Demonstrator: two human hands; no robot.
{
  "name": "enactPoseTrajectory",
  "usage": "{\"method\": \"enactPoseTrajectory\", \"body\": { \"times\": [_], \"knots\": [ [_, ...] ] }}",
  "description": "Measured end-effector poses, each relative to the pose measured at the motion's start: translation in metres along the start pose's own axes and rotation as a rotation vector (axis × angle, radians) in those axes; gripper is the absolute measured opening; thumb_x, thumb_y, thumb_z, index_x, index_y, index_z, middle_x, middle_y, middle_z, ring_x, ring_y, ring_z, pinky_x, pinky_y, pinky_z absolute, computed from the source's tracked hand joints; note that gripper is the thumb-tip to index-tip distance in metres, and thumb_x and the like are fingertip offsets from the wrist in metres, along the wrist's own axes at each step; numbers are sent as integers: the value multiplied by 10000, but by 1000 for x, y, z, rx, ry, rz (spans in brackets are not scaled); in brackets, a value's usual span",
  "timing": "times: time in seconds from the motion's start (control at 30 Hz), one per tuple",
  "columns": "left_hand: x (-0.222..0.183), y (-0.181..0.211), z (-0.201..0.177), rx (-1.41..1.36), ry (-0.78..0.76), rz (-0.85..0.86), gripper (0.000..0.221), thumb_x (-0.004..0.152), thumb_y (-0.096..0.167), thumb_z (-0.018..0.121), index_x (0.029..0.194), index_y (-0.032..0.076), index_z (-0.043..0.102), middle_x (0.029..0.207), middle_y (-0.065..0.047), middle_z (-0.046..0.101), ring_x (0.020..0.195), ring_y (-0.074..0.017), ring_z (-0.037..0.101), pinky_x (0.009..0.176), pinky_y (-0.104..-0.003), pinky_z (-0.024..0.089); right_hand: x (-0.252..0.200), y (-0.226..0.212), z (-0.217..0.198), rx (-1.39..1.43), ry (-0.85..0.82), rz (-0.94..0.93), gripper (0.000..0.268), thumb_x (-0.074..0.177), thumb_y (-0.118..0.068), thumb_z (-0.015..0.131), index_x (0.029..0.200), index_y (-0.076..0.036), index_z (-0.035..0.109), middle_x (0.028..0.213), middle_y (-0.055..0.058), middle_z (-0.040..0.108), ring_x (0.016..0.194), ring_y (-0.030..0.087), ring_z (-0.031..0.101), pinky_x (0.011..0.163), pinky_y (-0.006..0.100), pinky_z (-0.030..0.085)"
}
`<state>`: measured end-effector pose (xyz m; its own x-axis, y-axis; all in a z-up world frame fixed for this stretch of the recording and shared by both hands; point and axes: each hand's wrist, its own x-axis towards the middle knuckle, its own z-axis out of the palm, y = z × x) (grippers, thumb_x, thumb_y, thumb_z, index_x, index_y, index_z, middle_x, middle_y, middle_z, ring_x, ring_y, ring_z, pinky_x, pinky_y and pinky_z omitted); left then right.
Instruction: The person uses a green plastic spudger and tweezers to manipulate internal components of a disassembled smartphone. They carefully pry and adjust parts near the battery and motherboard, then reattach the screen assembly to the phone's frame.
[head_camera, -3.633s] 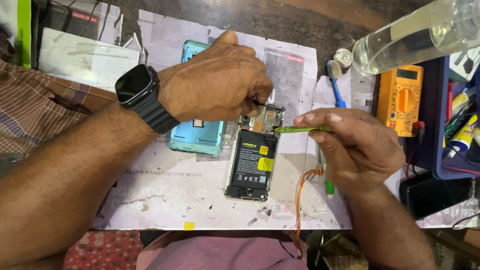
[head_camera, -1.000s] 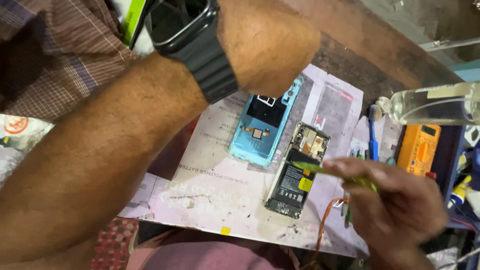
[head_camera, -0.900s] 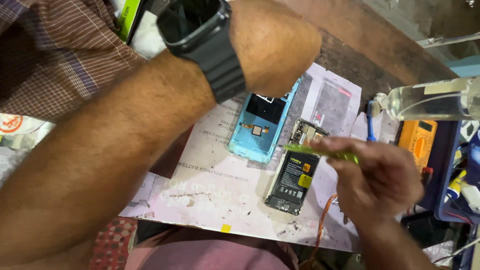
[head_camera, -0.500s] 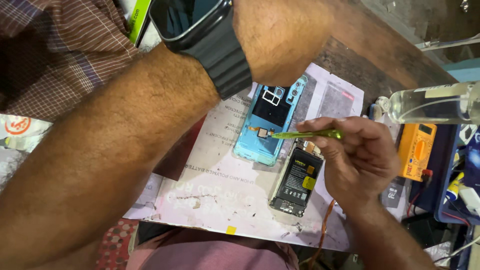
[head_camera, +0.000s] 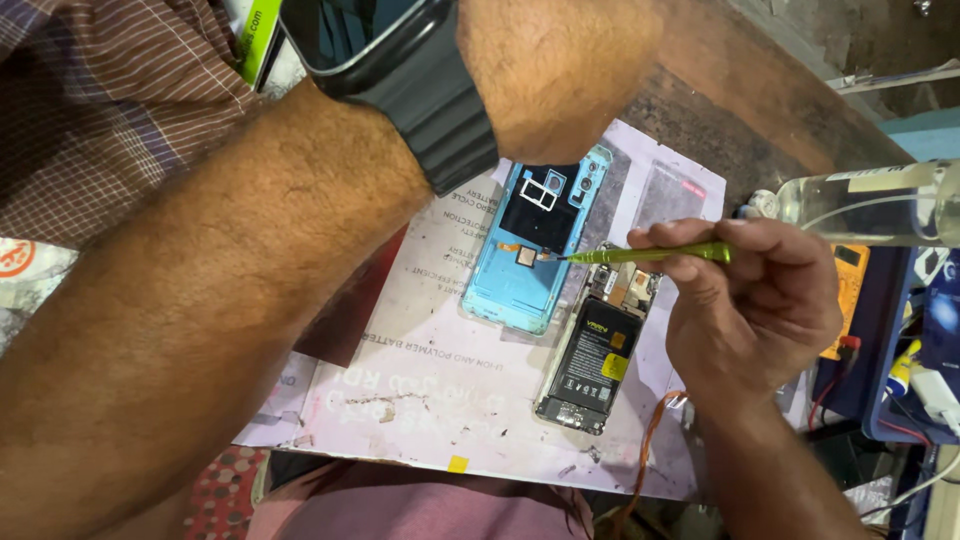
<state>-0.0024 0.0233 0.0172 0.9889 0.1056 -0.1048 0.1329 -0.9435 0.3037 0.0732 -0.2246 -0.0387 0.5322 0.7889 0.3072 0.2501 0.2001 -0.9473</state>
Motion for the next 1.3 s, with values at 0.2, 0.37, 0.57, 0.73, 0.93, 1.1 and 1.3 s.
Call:
{"method": "enactPoseTrajectory", "body": {
  "times": [0.2, 0.37, 0.57, 0.73, 0.93, 1.1, 1.3],
  "knots": [
    [0, 0, -1, 1, 0, -5, 94, 767, 136, 696, 740, 55, 735, 721, -177, 697, 644, -350, 693, 632, -492, 549, -13, -1, 0, -70, -35, 9, 249, 1069, 98, 651, 1253, -12, 524, 1118, 203, 710, 1053, 289, 748, 982, 489, 652],
    [-1, 1, 0, -4, -9, -9, 98, 774, 140, 696, 746, 57, 738, 724, -175, 698, 646, -347, 693, 633, -488, 550, -14, -3, -3, -68, 6, -37, 274, 1060, 128, 630, 1279, -9, 540, 1105, 193, 705, 1057, 282, 740, 975, 507, 663],
    [1, 4, -3, 1, -13, -7, 102, 783, 145, 696, 754, 58, 740, 728, -173, 700, 649, -345, 694, 636, -484, 551, -11, 5, -2, 8, -49, 17, 222, 1091, 125, 614, 1261, 10, 529, 1149, 237, 705, 1081, 306, 744, 995, 504, 644],
    [-2, 2, 0, -6, -22, -22, 105, 791, 149, 697, 760, 59, 743, 731, -171, 701, 651, -342, 695, 637, -480, 552, -10, -2, -9, 6, 1, 10, 269, 1035, 94, 650, 1254, -10, 536, 1091, 223, 715, 1032, 290, 746, 951, 502, 664],
    [1, 3, -2, -4, -26, -21, 110, 800, 153, 697, 767, 61, 746, 734, -169, 703, 654, -339, 696, 640, -476, 553, -10, -4, -13, -13, 26, 23, 221, 1091, 86, 668, 1244, 2, 532, 1095, 219, 712, 1046, 284, 748, 993, 504, 663],
    [2, 3, -1, 4, -33, -24, 113, 808, 157, 697, 773, 62, 748, 737, -168, 704, 657, -337, 696, 641, -472, 554, -15, -5, -4, -21, 28, 42, 259, 1064, 82, 660, 1265, -6, 522, 1090, 215, 708, 1040, 280, 747, 987, 504, 656],
    [0, 4, -1, 8, -44, -26, 117, 817, 162, 697, 781, 64, 751, 741, -166, 706, 660, -334, 697, 644, -467, 555, -9, 2, -4, -22, -21, -2, 256, 1070, 98, 643, 1275, -3, 526, 1098, 225, 710, 1050, 277, 746, 976, 498, 666]
  ]
}}
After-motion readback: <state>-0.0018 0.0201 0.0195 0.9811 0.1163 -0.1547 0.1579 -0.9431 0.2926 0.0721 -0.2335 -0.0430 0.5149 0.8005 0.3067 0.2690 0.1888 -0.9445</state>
